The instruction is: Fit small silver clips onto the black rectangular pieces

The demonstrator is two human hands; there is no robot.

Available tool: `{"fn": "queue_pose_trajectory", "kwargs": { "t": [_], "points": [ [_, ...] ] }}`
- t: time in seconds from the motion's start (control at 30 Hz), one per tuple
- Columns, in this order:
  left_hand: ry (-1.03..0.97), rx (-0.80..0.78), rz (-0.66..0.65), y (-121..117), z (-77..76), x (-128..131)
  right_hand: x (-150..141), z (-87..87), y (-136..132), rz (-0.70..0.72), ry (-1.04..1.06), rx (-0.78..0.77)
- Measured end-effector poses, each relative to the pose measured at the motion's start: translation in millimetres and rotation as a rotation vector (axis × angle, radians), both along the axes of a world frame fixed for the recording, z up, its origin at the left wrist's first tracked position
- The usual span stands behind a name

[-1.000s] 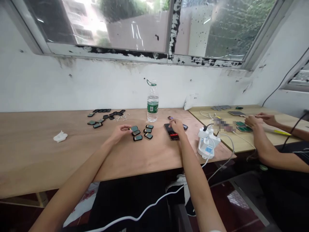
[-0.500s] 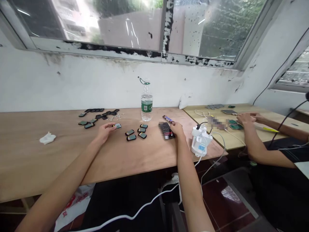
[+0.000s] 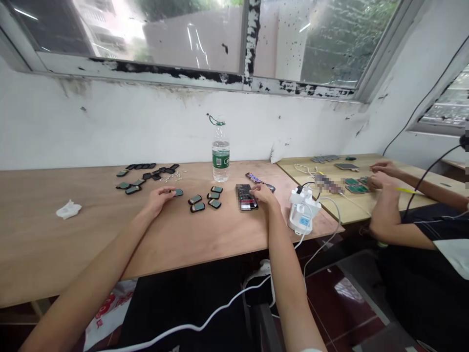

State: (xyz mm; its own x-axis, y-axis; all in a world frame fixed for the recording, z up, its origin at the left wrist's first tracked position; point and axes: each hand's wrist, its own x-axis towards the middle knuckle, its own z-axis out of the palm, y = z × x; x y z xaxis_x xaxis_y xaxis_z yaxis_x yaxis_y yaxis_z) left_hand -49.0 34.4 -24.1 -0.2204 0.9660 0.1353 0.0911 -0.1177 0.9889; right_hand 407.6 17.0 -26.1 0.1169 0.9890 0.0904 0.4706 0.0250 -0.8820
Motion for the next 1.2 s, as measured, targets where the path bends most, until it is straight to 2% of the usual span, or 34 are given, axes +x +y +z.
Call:
{"fn": "queue_pose_trajectory", "kwargs": {
  "t": [0.1, 0.33, 0.6, 0.83, 1.03, 1.2],
  "points": [
    [0.017, -0.004, -0.01, 0, -0.2, 0, 1, 2.1, 1, 0.007, -0.006, -0.079],
    [0.06, 0.0, -0.016, -3, 0.9, 2, -1, 4.7, -1, 0.04, 0.015, -0.074],
    [0.138, -0.001, -0.016, -8, 6.5, 5, -3, 6.8, -3, 0.01, -0.001, -0.069],
    [0.31, 0.066, -0.03, -6, 4.5, 9, -8, 5.5, -10, -0.036, -0.066, 0.011],
    [0.503, 0.11, 0.078, -2, -0.3, 8, -21, 13.6, -10, 0.059, -0.184, 0.026],
    [0.637, 0.094, 0.066, -3, 0.3, 6, -28, 16.9, -8, 0.059, -0.185, 0.032]
  ]
}}
